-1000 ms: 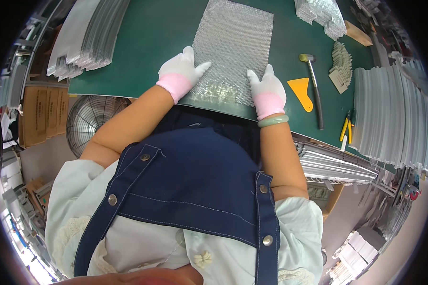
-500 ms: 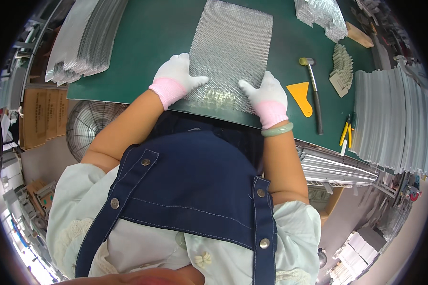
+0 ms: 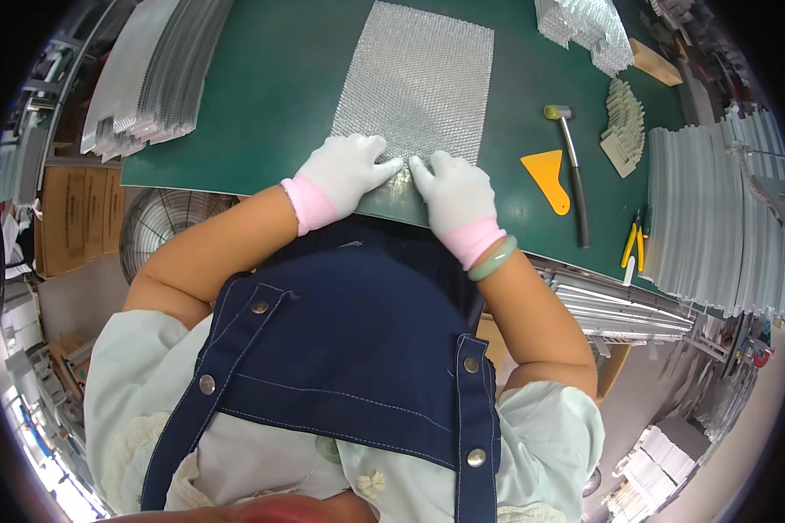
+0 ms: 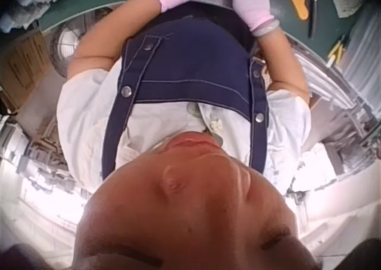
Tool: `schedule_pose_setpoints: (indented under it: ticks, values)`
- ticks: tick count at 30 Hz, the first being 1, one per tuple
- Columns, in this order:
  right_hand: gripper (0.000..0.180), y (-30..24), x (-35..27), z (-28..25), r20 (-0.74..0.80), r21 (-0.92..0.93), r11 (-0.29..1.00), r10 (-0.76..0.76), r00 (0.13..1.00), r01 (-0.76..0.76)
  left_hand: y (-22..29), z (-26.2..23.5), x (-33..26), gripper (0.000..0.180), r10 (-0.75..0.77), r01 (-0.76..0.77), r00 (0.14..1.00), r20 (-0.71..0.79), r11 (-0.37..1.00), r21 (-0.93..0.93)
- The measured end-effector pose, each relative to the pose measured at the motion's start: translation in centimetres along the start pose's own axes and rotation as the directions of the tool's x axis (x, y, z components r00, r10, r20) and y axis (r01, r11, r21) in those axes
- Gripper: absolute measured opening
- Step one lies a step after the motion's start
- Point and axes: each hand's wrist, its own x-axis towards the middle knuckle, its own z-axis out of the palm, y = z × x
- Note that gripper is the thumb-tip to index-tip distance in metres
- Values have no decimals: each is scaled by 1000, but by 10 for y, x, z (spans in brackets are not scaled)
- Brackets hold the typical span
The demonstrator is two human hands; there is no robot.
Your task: The person assembles a rectangular metal frame by inserting a mesh sheet into a frame and securing it with a plastic clip. They use a hammer to tap the clip into place and a handheld power tool to fasten the assembly. The process is repeated for multiple units, with the person handling mesh sheets, frames, and clips on a green workbench.
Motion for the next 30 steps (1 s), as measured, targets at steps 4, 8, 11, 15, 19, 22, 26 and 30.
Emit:
schedule_pose_setpoints:
  ticks: [4,8,11,15,19,22,26,30]
  values:
    - [31,-10,6,6,136,-68,997,53,989,-44,8,1,16,27,-337,381,910,242,910,-166]
    - [25,95,0,-2,-181,518,833,330,927,-195,-18,-27,-2,33,36,-3,995,88,939,-343]
    - [36,208,-32,-24,-376,-121,815,491,786,-567,-11,-30,-6,28,30,4,995,100,945,-327]
    - [46,275,-109,7,-244,-242,666,662,708,-706,-1,-28,0,25,8,15,995,95,972,-235]
    - [40,230,-105,-27,115,-223,648,760,640,-729,4,-30,-14,19,-22,47,994,106,968,-248]
    - [34,208,-113,-40,113,-289,669,734,669,-685,11,-25,-29,18,-34,61,993,114,967,-246]
    - [28,238,-168,-32,-409,-32,629,701,585,-777,15,-30,-33,23,-110,85,991,-71,953,-290]
    - [30,122,-113,-72,-250,746,424,893,373,-513,20,-29,-66,25,-172,113,948,-269,969,-221]
